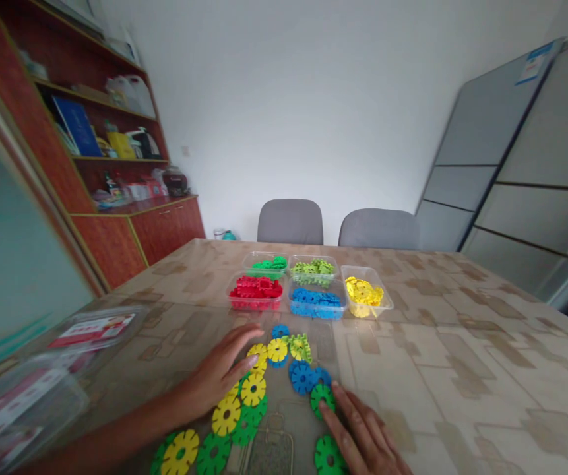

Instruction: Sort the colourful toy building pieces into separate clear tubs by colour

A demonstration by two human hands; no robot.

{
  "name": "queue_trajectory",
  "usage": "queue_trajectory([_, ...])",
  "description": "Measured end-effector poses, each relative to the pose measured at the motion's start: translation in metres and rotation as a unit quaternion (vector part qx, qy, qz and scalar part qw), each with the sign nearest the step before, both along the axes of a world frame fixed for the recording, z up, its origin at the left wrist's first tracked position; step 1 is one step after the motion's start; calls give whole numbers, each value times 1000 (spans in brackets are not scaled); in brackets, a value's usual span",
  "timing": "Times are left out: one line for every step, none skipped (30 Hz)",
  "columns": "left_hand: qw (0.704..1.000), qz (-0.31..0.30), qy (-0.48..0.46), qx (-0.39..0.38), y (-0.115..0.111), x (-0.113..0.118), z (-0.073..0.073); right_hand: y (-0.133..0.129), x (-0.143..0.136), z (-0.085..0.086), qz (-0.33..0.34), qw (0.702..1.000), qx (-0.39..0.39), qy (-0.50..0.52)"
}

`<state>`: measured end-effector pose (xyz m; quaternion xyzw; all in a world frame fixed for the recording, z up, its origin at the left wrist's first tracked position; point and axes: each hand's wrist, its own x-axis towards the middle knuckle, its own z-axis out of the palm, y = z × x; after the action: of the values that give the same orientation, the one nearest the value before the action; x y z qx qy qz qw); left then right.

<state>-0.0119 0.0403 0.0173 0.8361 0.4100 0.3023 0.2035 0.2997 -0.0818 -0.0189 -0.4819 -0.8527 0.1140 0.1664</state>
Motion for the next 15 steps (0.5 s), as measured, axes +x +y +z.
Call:
queue_trajectory([1000, 6, 5, -4, -4, 2, -5, 4, -4, -1, 2, 1000, 8, 1])
queue_trajectory([1000, 13, 6, -4, -7, 4, -10, 9, -9, 0, 6, 1000, 16, 5])
queue_trajectory([1000, 20, 5, -2, -10, 6, -15, 13, -16, 2, 12, 1000, 24, 10])
queue_trajectory([1000, 25, 1, 2, -12, 10, -19, 18, -23, 5, 19, 999, 31, 17])
queue_trajectory([1000, 30, -7, 4, -14, 15, -22, 22, -31, 9, 28, 999, 36, 23])
queue_trajectory([999, 31, -17, 5, -15, 21, -24, 27, -39, 13, 36, 998, 38, 28])
queue_trajectory([999, 31, -30, 5, -15, 28, -24, 31, -48, 17, 45, 998, 39, 31])
queue_trajectory([999, 29, -42, 2, -15, 34, -23, 35, -55, 21, 53, 997, 39, 34])
queue_trajectory([998, 27, -55, 1, -14, 38, -20, 39, -62, 25, 59, 997, 40, 40])
queue_trajectory([998, 24, -64, -1, -12, 41, -16, 43, -66, 28, 60, 996, 41, 49])
queue_trajectory([997, 21, -69, -2, -11, 42, -11, 47, -69, 32, 57, 996, 42, 61])
queue_trajectory([997, 20, -71, -4, -10, 39, -4, 51, -69, 35, 49, 995, 43, 78])
queue_trajectory([998, 17, -66, -7, -10, 33, 3, 56, -67, 39, 36, 994, 43, 98])
queue_trajectory([998, 13, -56, -9, -11, 24, 10, 61, -62, 42, 21, 992, 41, 120])
queue_trajectory([999, 4, -37, -12, -15, 13, 16, 66, -56, 45, 5, 989, 33, 141])
